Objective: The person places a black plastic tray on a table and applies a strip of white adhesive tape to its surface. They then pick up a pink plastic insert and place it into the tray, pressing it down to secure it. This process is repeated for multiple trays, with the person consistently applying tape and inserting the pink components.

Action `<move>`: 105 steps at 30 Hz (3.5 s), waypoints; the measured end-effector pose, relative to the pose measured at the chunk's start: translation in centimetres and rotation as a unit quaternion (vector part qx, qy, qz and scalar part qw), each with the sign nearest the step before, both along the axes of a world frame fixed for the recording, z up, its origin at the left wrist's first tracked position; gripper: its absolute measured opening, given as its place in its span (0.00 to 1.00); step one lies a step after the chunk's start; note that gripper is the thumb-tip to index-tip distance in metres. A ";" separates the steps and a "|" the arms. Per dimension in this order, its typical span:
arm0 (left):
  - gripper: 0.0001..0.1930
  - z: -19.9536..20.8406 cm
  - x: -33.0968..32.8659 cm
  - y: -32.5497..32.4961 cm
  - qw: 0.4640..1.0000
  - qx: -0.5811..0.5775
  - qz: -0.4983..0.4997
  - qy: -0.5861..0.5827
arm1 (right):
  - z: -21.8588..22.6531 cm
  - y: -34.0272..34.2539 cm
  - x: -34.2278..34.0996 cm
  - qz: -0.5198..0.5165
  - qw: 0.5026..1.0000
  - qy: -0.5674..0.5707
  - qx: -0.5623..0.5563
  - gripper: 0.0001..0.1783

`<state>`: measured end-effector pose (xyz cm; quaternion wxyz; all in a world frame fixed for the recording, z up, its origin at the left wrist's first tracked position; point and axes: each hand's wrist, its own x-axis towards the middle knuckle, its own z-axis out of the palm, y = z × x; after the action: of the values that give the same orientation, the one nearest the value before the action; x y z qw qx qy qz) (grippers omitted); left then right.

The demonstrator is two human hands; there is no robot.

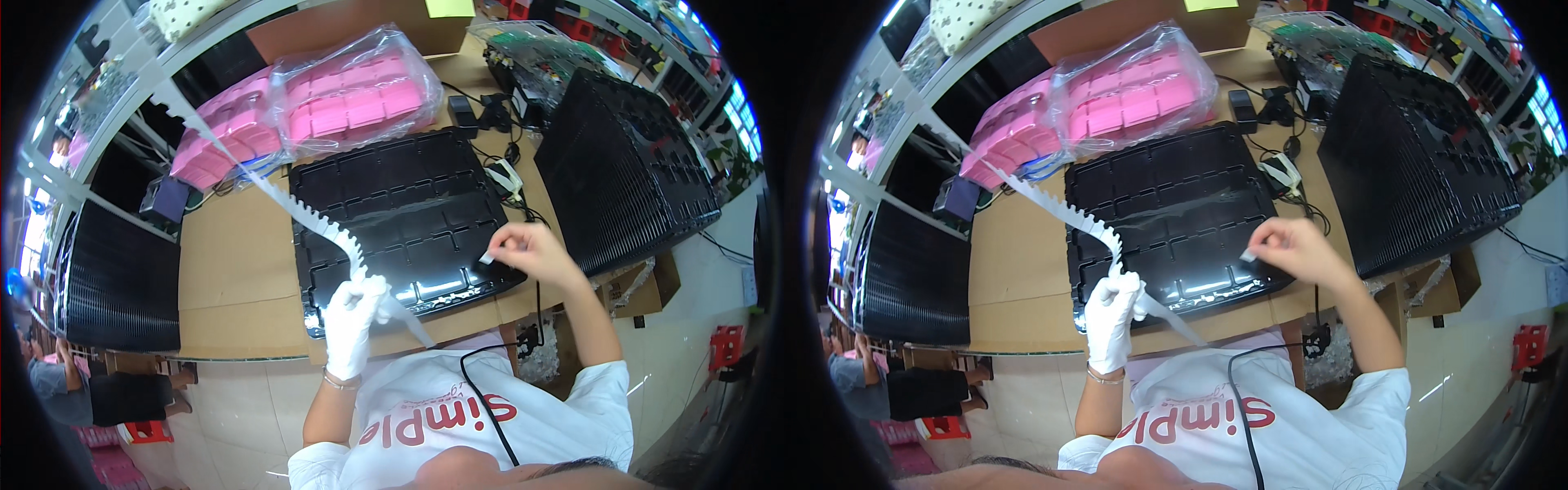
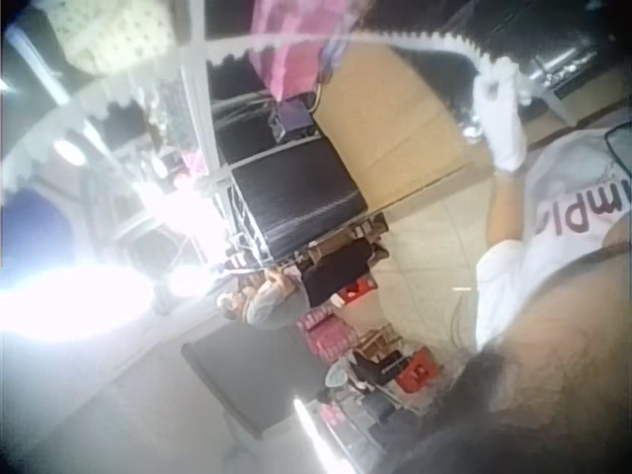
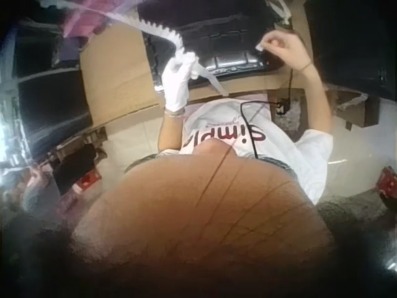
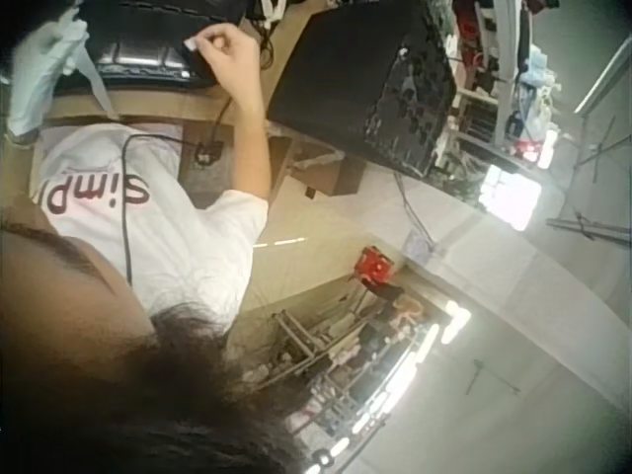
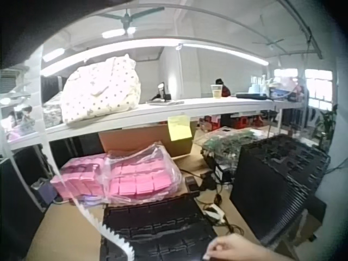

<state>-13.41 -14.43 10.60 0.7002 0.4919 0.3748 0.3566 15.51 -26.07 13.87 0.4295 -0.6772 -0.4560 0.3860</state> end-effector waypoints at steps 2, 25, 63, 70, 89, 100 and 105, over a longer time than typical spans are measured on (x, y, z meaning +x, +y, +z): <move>0.07 -0.1 0.1 0.1 1.000 -0.003 -0.008 0.001 | -1.3 -0.5 2.8 0.017 0.994 -0.098 -0.045 0.04; 0.06 -0.1 0.5 0.0 0.999 0.003 -0.027 0.020 | -3.8 1.2 2.1 0.061 0.932 -0.357 -0.034 0.12; 0.21 -0.4 -5.1 -4.2 0.829 0.404 -0.339 0.185 | -25.5 -36.2 5.2 -0.305 0.899 -0.166 -0.268 0.13; 0.16 6.3 -12.7 1.5 0.769 0.401 -0.205 0.453 | -23.6 -38.5 2.7 -0.602 0.623 -0.408 -0.288 0.15; 0.15 2.2 9.9 24.2 0.786 0.511 -0.053 0.344 | -5.6 35.4 6.0 0.049 0.731 -0.613 0.295 0.11; 0.16 2.7 13.2 25.9 0.765 0.478 -0.183 0.390 | -1.3 42.6 10.3 0.138 0.950 -0.280 0.011 0.10; 0.25 0.6 15.6 27.5 0.632 0.685 -0.132 0.337 | -0.4 43.8 9.3 -0.003 0.972 -0.220 0.084 0.09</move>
<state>2.19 13.07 11.18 0.0266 0.9603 0.1641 0.2240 24.80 17.71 13.52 0.3751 -0.7080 -0.5686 0.1864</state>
